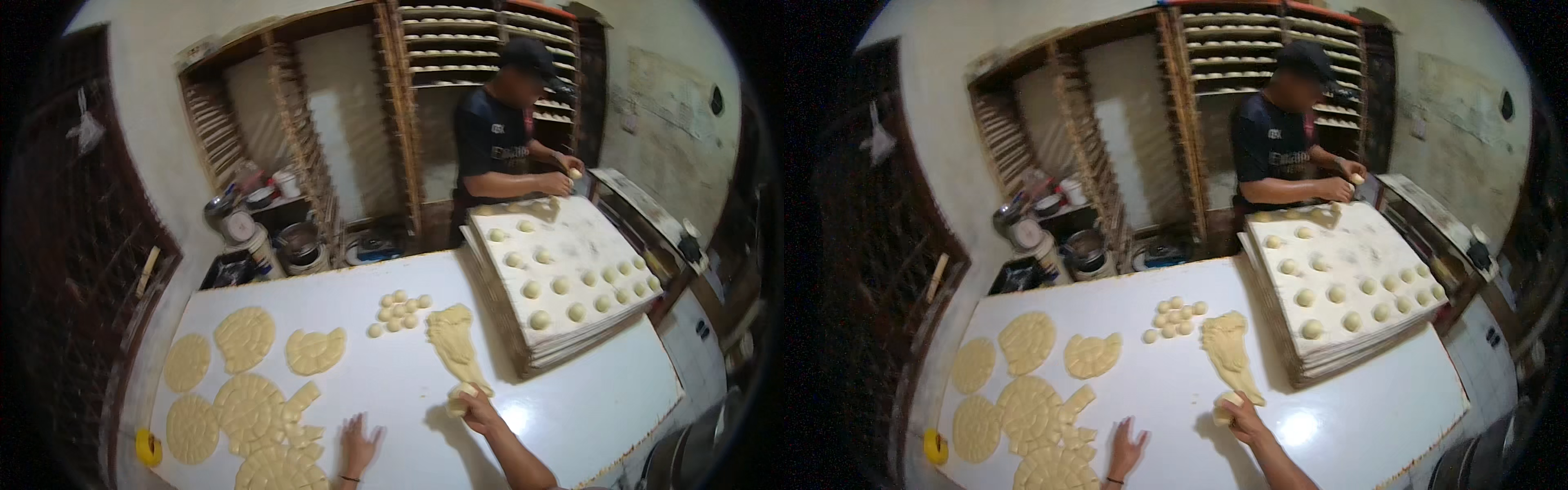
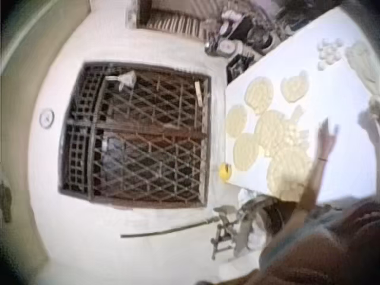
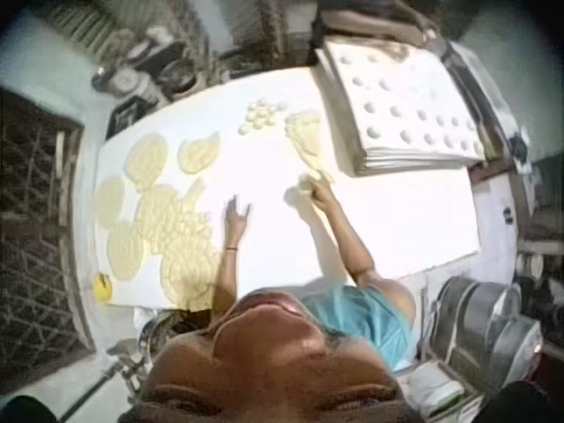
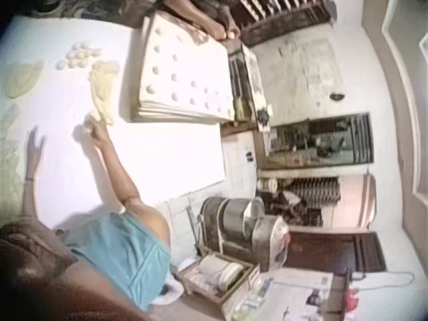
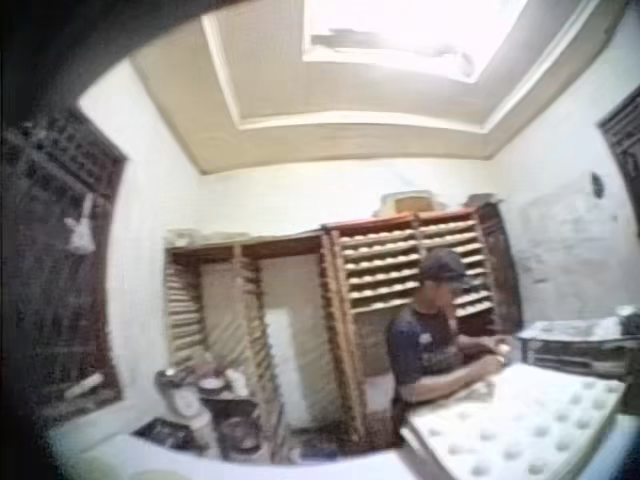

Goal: The person prepares bread by pulling portions of dough from a larger mass, shaping them into balls, and arranging them on wooden boards.

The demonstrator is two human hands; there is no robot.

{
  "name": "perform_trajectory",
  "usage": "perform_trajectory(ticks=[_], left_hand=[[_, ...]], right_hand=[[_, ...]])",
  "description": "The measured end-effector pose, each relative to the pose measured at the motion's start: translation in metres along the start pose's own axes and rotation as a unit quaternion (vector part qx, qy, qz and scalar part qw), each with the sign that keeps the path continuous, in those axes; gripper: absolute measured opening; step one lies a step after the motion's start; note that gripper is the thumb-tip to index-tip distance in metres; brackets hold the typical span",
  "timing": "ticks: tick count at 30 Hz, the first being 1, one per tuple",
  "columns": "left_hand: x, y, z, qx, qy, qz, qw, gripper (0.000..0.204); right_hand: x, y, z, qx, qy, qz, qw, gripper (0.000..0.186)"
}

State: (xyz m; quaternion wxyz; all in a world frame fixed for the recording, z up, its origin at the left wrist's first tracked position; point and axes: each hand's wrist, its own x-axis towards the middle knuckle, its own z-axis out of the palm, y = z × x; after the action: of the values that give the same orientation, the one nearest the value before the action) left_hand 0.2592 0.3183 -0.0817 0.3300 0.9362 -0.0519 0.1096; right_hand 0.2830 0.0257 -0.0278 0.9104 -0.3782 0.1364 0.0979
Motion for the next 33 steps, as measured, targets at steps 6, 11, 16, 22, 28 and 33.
perform_trajectory(ticks=[6,11,16,22,28,33], left_hand=[[-0.063,0.193,0.187,-0.745,-0.167,-0.132,0.632,0.053],[-0.082,0.325,0.14,-0.547,-0.44,-0.147,0.697,0.03],[-0.081,0.306,0.14,-0.299,-0.532,0.023,0.792,0.032],[-0.086,0.242,0.141,0.165,-0.243,0.017,0.956,0.067],[-0.116,0.266,0.223,0.071,-0.007,0.031,0.997,0.032],[-0.11,0.219,0.156,0.226,-0.19,0.179,0.938,0.017]], right_hand=[[-0.131,-0.072,-0.066,-0.187,0.065,-0.13,0.971,0.027],[-0.213,-0.181,-0.156,0.017,0.196,-0.322,0.926,0.034],[-0.271,-0.161,-0.247,0.06,0.112,-0.214,0.969,0.027],[-0.275,-0.19,-0.359,-0.281,0.153,-0.076,0.944,0.041],[-0.23,-0.123,-0.419,-0.356,0.469,-0.398,0.704,0.028],[-0.28,-0.153,-0.354,-0.768,0.062,-0.386,0.508,0.011]])
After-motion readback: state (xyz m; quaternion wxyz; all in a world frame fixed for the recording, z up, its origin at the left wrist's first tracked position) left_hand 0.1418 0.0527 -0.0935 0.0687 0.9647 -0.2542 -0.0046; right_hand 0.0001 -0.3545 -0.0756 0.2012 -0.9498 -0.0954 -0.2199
